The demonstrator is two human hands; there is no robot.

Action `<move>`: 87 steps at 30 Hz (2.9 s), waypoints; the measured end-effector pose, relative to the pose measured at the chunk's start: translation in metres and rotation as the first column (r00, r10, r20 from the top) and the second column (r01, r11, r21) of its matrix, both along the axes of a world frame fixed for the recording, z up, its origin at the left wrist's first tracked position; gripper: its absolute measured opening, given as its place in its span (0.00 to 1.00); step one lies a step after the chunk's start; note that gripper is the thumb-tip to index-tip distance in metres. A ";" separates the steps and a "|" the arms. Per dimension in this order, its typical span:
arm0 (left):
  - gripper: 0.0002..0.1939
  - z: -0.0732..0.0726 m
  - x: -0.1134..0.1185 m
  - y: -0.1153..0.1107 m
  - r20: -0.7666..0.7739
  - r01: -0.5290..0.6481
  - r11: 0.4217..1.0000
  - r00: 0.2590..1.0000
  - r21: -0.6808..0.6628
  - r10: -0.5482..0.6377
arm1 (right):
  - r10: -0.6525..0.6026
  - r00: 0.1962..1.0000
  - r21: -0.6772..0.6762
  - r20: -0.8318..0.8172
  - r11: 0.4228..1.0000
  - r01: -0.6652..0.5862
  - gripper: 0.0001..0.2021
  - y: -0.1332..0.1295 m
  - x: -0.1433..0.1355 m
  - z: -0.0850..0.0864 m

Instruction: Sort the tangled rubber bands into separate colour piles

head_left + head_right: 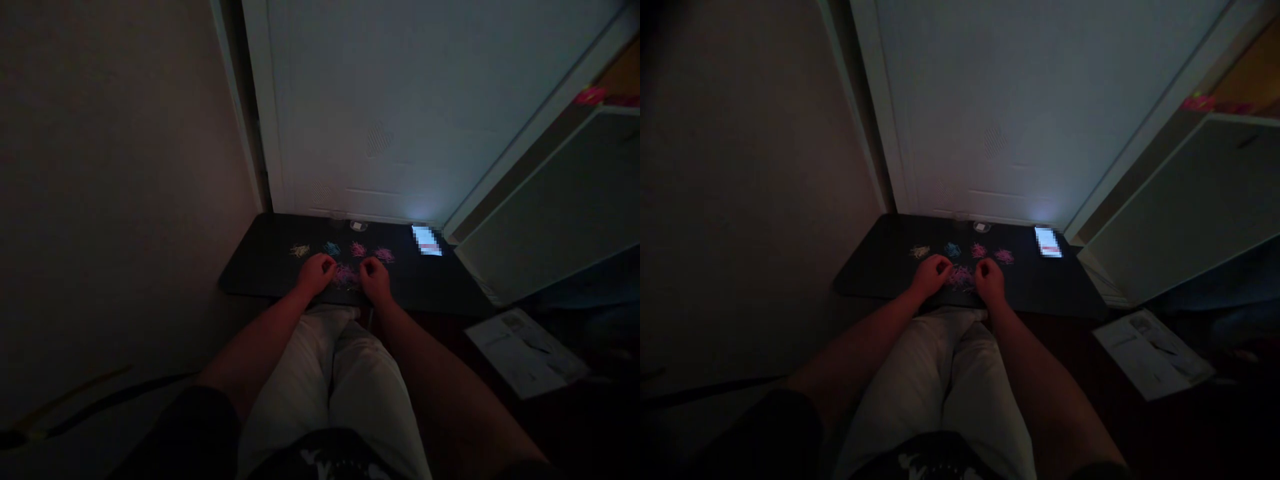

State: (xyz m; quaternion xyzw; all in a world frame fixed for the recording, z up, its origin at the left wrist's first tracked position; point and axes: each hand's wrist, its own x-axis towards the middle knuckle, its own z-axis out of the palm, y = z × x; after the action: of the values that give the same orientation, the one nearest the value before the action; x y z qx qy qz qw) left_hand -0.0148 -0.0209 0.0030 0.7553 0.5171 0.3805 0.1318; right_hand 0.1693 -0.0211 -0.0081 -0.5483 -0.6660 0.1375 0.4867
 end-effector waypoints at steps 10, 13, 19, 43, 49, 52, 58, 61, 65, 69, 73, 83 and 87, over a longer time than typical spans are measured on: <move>0.05 0.003 -0.084 0.036 -0.074 -0.302 0.953 0.951 -0.013 0.301 | -0.059 0.998 -0.053 0.005 0.997 0.059 0.06 0.006 0.002 -0.005; 0.05 -0.001 -0.096 0.040 -0.118 -0.309 0.951 0.945 -0.011 0.306 | -0.070 0.997 -0.078 0.014 0.994 0.070 0.06 0.006 0.002 -0.004; 0.07 -0.008 -0.095 0.039 -0.168 -0.281 0.960 0.946 -0.005 0.276 | -0.074 0.997 -0.098 0.020 0.992 0.075 0.06 0.004 0.002 -0.003; 0.07 0.007 -0.086 0.020 -0.289 -0.232 0.971 0.935 -0.055 0.207 | 0.170 0.975 -0.295 0.147 0.948 -0.121 0.05 -0.013 0.042 -0.003; 0.07 0.005 -0.088 0.022 -0.315 -0.227 0.972 0.928 -0.056 0.199 | 0.338 0.911 -0.227 0.235 0.931 -0.286 0.04 -0.022 0.046 0.000; 0.07 0.006 -0.088 0.021 -0.328 -0.235 0.970 0.923 -0.061 0.202 | 0.364 0.880 -0.190 0.306 0.929 -0.318 0.04 -0.024 0.046 0.000; 0.06 0.006 -0.089 0.021 -0.344 -0.230 0.971 0.918 -0.063 0.195 | 0.312 0.892 -0.210 0.327 0.944 -0.253 0.02 -0.023 0.042 0.000; 0.06 0.006 -0.089 0.021 -0.345 -0.234 0.970 0.918 -0.071 0.196 | 0.298 0.913 -0.258 0.278 0.939 -0.228 0.02 -0.021 0.041 0.000; 0.06 0.007 -0.089 0.022 -0.342 -0.233 0.969 0.920 -0.078 0.194 | 0.282 0.945 -0.323 0.167 0.921 -0.218 0.04 -0.020 0.041 0.001; 0.06 0.007 -0.089 0.021 -0.344 -0.223 0.971 0.921 -0.082 0.182 | 0.271 0.959 -0.320 0.084 0.919 -0.232 0.05 -0.020 0.041 0.000; 0.05 0.007 -0.090 0.020 -0.341 -0.216 0.974 0.923 -0.075 0.179 | 0.246 0.969 -0.332 0.021 0.916 -0.225 0.06 -0.020 0.040 -0.001; 0.06 0.008 -0.088 0.019 -0.329 -0.215 0.974 0.927 -0.065 0.183 | 0.214 0.974 -0.324 -0.071 0.919 -0.225 0.07 -0.017 0.040 -0.001; 0.07 0.008 -0.091 0.018 -0.307 -0.185 0.982 0.937 -0.034 0.166 | 0.178 0.977 -0.332 -0.121 0.920 -0.208 0.08 -0.017 0.042 0.000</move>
State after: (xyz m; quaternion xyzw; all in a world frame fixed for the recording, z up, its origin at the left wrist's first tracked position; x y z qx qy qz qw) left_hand -0.1058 -0.0030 0.0115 0.7511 0.6080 0.2540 0.0399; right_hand 0.2111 -0.0386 -0.0081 -0.5495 -0.6607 0.3226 0.3968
